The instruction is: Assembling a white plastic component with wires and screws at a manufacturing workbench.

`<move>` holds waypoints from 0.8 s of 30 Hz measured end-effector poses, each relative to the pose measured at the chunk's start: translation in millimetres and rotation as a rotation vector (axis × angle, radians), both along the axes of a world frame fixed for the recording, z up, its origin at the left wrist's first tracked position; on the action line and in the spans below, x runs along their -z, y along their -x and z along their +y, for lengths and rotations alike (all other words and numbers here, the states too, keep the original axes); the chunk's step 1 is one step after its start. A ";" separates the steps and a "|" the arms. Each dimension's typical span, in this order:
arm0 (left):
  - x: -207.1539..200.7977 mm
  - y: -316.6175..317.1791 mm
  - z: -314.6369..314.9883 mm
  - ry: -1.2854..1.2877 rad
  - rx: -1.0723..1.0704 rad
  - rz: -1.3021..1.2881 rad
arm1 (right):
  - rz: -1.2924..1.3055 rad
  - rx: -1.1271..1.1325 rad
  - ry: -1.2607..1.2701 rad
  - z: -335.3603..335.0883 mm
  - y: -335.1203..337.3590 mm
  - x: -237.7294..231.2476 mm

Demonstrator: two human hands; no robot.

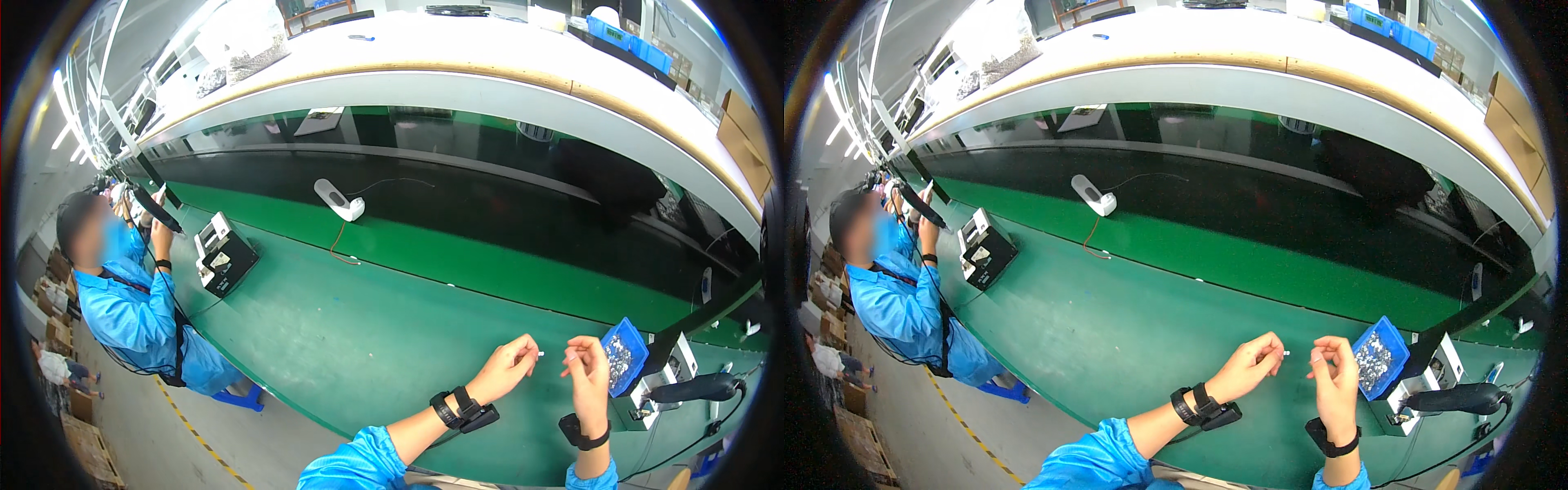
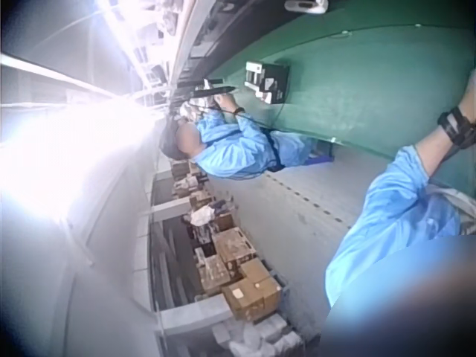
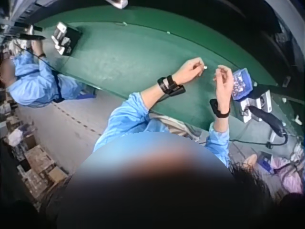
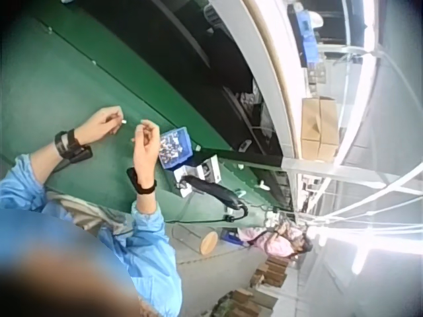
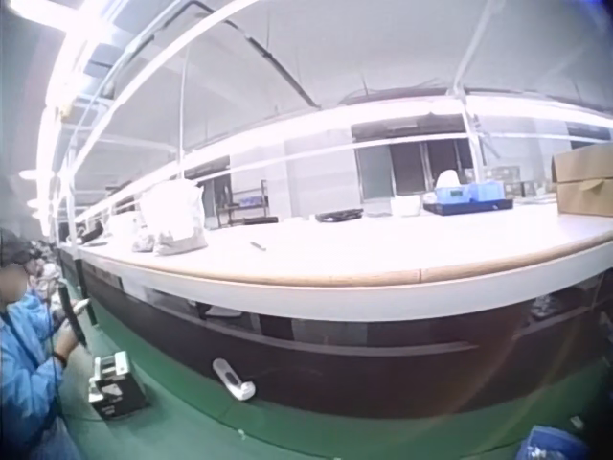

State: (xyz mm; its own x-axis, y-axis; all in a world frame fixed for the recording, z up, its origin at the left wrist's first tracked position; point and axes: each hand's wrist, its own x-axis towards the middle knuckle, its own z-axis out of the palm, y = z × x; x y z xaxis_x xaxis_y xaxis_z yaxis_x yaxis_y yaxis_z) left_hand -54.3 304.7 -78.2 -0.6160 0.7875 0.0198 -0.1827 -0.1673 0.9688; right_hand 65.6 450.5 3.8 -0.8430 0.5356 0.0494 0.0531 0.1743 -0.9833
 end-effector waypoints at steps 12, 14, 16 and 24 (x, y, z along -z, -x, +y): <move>-2.4 -0.6 2.7 0.096 0.030 0.039 | -0.029 -0.227 0.436 22.0 1.9 50.2; -2.2 0.0 4.6 0.117 0.035 0.032 | -0.028 -0.231 0.426 22.7 1.2 51.5; -7.7 -0.7 3.1 0.124 0.026 0.016 | -0.024 -0.225 0.446 20.3 0.6 54.6; -8.1 -6.2 5.7 0.174 0.061 0.040 | -0.024 -0.243 0.475 24.3 -6.4 60.9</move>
State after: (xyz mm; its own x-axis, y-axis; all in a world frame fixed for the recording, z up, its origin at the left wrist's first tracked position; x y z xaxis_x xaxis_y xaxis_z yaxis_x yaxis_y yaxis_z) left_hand -48.1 310.4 -70.1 -0.5684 0.8171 -0.0961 -0.1481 0.0133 0.9889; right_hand 71.9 474.8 -57.0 -0.9434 0.2835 -0.1723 0.0905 -0.2797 -0.9558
